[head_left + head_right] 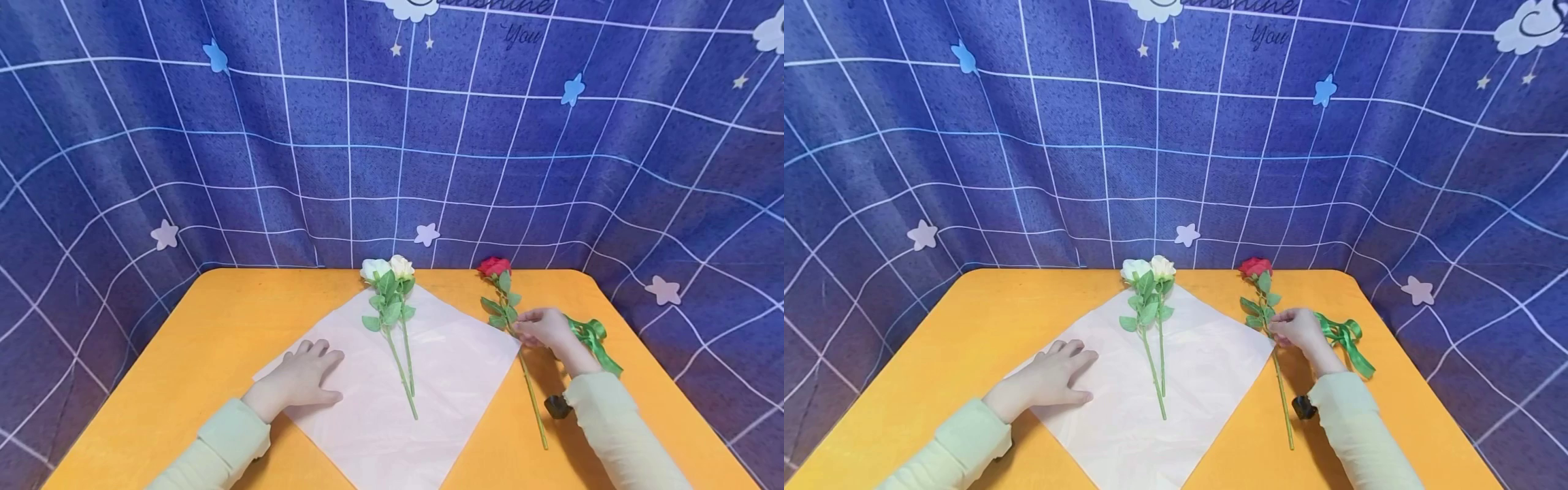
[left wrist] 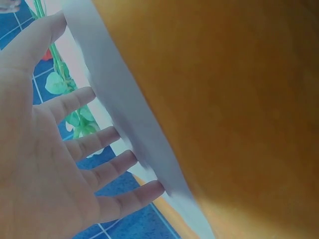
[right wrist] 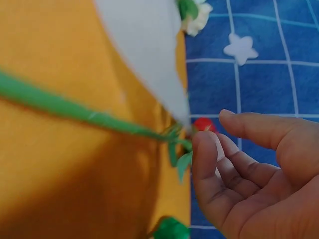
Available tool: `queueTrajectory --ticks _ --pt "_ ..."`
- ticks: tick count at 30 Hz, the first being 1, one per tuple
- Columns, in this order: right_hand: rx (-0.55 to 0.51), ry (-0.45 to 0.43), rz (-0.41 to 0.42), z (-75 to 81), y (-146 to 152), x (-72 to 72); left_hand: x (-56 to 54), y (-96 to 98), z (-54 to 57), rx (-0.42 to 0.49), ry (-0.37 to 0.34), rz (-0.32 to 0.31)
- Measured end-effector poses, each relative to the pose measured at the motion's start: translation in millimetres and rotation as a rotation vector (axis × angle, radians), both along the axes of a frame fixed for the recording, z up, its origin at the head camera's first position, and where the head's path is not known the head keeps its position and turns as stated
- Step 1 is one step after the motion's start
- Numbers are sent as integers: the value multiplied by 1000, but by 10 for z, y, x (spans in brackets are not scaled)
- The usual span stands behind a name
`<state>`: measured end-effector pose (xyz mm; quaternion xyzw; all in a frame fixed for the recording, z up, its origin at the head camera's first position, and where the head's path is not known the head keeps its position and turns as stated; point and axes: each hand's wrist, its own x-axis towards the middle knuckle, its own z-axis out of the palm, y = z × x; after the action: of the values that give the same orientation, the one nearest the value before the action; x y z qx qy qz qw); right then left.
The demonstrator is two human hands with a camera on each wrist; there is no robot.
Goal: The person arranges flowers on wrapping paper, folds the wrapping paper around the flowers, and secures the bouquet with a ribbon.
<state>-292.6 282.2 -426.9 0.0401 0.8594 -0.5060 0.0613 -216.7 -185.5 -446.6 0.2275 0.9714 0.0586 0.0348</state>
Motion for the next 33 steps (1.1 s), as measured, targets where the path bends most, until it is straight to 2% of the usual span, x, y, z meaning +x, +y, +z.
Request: queueTrajectory --ticks 6,14,22,33 --pt "-57 -66 -21 -126 77 -23 -7 -10 -20 3 9 -2" --pt "-132 -165 -7 -178 97 -76 -1 -13 -27 14 3 9" --pt "-147 -188 12 -219 105 -123 -4 -2 -3 15 -3 7" --pt "-164 -190 3 -237 119 -102 1 -8 -9 -4 4 -4"
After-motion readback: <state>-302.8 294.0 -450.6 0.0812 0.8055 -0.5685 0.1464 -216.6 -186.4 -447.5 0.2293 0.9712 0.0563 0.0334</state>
